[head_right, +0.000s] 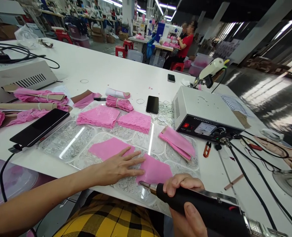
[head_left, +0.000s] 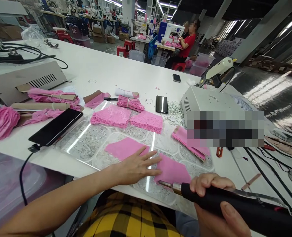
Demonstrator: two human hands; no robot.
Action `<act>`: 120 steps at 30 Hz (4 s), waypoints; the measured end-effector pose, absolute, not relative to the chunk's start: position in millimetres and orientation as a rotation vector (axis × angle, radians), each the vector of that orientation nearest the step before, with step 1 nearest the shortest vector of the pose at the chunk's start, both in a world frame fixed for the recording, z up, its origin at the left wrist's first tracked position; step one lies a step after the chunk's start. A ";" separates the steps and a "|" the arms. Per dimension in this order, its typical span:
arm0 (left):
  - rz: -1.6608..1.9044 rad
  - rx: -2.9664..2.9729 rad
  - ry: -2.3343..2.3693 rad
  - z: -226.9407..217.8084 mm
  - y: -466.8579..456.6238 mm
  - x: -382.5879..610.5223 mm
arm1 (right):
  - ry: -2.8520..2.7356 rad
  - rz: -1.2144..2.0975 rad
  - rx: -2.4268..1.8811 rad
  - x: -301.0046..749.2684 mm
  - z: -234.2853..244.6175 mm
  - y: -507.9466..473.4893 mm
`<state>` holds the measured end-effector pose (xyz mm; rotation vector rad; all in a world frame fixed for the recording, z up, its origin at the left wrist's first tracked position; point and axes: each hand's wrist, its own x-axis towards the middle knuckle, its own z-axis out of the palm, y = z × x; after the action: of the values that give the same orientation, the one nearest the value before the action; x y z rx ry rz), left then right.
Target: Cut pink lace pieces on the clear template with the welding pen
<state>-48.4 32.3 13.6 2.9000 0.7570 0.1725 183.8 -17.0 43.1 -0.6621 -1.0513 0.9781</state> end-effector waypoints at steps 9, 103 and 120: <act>0.164 2.917 0.778 11.6 31.1 -46.2 | -1.047 1.017 -0.663 176.9 40.7 -14.1; 0.405 3.024 1.099 -5.1 9.3 -139.0 | -1.113 1.102 -0.659 130.7 40.8 1.2; 0.425 3.130 0.983 4.4 26.0 -133.0 | -1.100 1.085 -0.606 122.5 44.5 11.8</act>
<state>-133.0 26.0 4.4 3.1298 0.9833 0.4247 122.5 11.8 44.5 -0.6058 -1.0999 1.0851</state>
